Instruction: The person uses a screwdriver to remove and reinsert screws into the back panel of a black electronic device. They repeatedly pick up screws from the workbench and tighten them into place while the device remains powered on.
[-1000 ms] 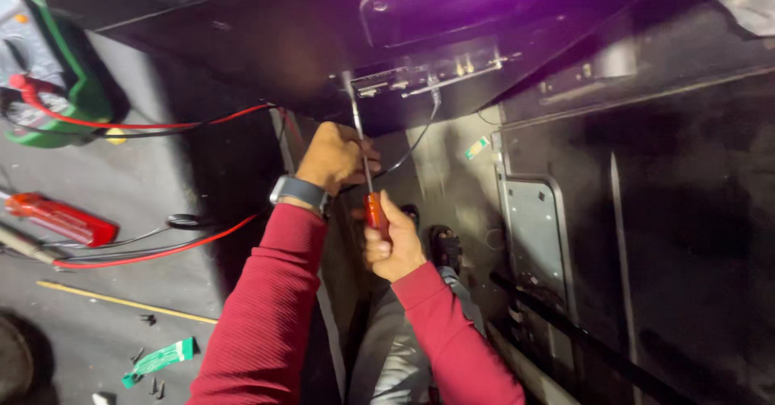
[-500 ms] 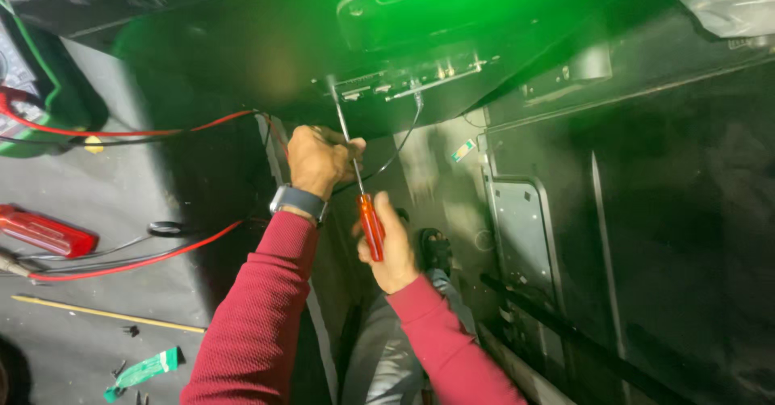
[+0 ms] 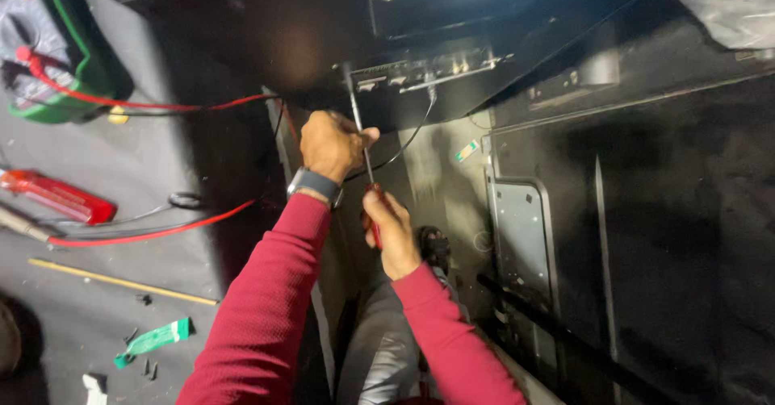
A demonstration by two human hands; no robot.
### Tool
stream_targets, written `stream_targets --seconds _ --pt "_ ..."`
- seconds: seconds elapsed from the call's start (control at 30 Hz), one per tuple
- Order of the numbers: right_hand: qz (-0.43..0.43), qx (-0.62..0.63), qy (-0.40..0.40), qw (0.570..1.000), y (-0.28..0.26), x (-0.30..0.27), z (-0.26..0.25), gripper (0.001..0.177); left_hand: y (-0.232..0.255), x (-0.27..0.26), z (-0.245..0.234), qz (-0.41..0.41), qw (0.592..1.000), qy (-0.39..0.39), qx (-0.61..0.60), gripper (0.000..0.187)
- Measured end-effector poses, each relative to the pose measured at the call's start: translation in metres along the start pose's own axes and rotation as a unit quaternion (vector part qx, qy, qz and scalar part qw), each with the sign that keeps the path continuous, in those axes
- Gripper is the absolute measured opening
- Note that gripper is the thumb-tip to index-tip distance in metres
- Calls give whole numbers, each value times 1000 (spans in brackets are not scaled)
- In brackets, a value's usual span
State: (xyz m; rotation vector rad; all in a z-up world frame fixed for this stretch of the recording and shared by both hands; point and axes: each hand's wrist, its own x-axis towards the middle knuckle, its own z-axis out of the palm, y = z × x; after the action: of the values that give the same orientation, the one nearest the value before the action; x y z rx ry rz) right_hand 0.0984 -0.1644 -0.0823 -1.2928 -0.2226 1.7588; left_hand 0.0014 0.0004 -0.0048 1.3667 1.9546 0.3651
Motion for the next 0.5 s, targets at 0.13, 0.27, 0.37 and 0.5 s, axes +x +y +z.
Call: stream_targets --seconds 0.13,0.27,0.37,0.5 --pt "-260 -359 222 869 7 10 28 31 2 10 4 -44 999 -19 5 34" --pt "-213 -225 166 936 2 17 26 31 -1 12 11 12 998 26 55 37" --pt "49 -6 95 994 1 16 16 39 -5 8 5 12 998 27 53 39" --pt "140 72 51 986 -7 21 4 37 4 -6 -11 53 995 14 87 46"
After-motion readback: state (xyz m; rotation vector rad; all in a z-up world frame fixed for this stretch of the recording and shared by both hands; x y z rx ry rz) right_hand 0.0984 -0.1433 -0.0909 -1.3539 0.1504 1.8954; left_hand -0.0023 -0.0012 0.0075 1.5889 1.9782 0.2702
